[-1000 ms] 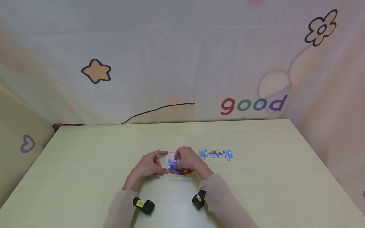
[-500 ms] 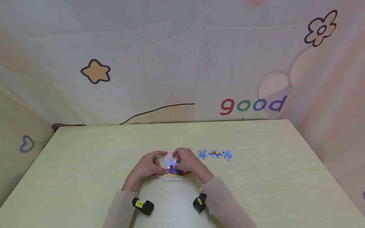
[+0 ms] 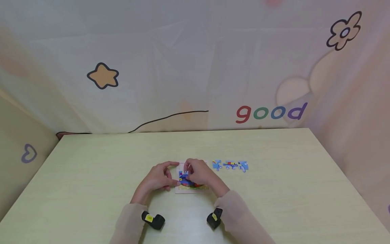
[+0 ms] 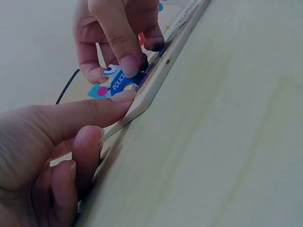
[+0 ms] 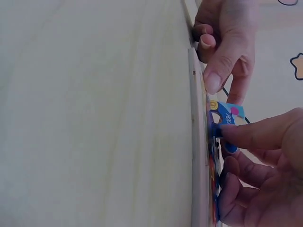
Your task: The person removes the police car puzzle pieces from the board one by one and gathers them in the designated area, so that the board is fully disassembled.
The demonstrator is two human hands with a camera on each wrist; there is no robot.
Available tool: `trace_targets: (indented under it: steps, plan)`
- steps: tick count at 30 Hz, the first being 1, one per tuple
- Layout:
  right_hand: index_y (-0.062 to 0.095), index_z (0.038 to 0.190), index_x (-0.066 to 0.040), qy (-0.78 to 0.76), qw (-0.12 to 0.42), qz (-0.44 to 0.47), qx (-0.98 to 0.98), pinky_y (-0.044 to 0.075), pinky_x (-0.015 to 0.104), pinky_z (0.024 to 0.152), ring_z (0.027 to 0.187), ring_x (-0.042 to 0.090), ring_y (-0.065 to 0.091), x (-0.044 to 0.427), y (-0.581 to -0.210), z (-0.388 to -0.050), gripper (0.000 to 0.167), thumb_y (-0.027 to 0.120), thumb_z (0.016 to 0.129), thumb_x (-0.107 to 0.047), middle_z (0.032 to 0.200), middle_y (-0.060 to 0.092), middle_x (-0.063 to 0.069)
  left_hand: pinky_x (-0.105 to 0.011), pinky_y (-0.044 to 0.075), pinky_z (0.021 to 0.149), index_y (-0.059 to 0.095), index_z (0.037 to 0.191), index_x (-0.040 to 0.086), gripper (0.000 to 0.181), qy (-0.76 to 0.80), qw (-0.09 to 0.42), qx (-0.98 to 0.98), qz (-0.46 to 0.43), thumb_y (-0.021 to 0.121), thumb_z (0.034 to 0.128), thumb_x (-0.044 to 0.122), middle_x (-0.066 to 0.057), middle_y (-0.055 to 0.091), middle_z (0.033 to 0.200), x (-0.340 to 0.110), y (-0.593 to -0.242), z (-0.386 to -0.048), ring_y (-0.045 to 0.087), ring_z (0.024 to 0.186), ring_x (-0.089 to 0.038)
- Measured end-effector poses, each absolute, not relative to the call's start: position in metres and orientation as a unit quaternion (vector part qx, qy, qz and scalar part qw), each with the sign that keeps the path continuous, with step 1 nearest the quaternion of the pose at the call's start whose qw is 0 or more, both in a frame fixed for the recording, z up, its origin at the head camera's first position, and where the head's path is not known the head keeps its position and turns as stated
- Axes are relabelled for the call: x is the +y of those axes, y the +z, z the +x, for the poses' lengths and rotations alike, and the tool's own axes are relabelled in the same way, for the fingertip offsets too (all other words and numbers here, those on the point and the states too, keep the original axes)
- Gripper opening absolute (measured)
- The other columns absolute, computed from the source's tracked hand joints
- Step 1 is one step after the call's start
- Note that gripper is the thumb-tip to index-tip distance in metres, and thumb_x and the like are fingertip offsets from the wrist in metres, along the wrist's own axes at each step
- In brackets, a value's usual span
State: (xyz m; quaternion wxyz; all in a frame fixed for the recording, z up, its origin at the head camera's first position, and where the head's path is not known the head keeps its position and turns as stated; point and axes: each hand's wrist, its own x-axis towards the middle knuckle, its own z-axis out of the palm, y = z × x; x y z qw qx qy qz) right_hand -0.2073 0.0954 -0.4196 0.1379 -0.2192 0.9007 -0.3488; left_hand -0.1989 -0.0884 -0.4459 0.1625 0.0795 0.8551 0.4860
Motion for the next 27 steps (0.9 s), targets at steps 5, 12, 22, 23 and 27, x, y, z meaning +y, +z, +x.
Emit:
trace_targets:
  steps: [5, 12, 22, 23, 27]
  plan:
    - [0.056, 0.083, -0.006, -0.387, 0.154, -0.226, 0.881, 0.039, 0.025, 0.06, 0.069, 0.015, 0.046, 0.1004, -0.4187, -0.2073, 0.012, 0.062, 0.081, 0.003, 0.075, 0.053, 0.001, -0.023, 0.036, 0.046, 0.052, 0.127, 0.014, 0.066, 0.485, 0.166, 0.855, 0.071, 0.081, 0.0671, 0.017, -0.003, 0.052, 0.065, -0.0881, -0.4445, -0.1991, 0.055, 0.043, -0.014]
    - [0.059, 0.084, -0.005, -0.413, 0.159, -0.24, 0.864, 0.04, 0.026, 0.061, 0.068, 0.015, 0.047, 0.1044, -0.4191, -0.208, 0.01, 0.063, 0.08, 0.003, 0.077, 0.056, 0.002, -0.023, 0.038, 0.045, 0.052, 0.127, 0.014, 0.066, 0.488, 0.17, 0.854, 0.066, 0.081, 0.0669, 0.015, -0.004, 0.052, 0.066, -0.087, -0.444, -0.1985, 0.055, 0.044, -0.013]
    - [0.065, 0.083, -0.003, -0.376, 0.15, -0.225, 0.886, 0.041, 0.024, 0.06, 0.062, 0.012, 0.046, 0.1011, -0.419, -0.2096, 0.007, 0.067, 0.077, 0.001, 0.068, 0.057, 0.0, -0.028, 0.039, 0.052, 0.053, 0.126, 0.016, 0.065, 0.462, 0.16, 0.87, 0.063, 0.081, 0.0676, 0.019, -0.004, 0.053, 0.065, -0.0842, -0.4433, -0.1975, 0.055, 0.044, -0.015]
    - [0.066, 0.083, -0.003, -0.372, 0.149, -0.22, 0.89, 0.04, 0.024, 0.059, 0.061, 0.011, 0.046, 0.1002, -0.4192, -0.2097, 0.007, 0.067, 0.077, 0.001, 0.067, 0.057, 0.0, -0.028, 0.039, 0.053, 0.053, 0.126, 0.017, 0.065, 0.46, 0.16, 0.871, 0.061, 0.081, 0.0676, 0.02, -0.004, 0.053, 0.065, -0.0839, -0.4432, -0.1974, 0.055, 0.044, -0.015]
    - [0.066, 0.085, -0.003, -0.367, 0.151, -0.179, 0.9, 0.038, 0.022, 0.058, 0.061, 0.012, 0.045, 0.0953, -0.4195, -0.2101, 0.006, 0.067, 0.079, -0.001, 0.065, 0.053, -0.001, -0.029, 0.04, 0.053, 0.052, 0.126, 0.017, 0.065, 0.456, 0.159, 0.874, 0.055, 0.081, 0.0678, 0.02, -0.004, 0.053, 0.065, -0.0823, -0.4428, -0.1969, 0.055, 0.044, -0.016]
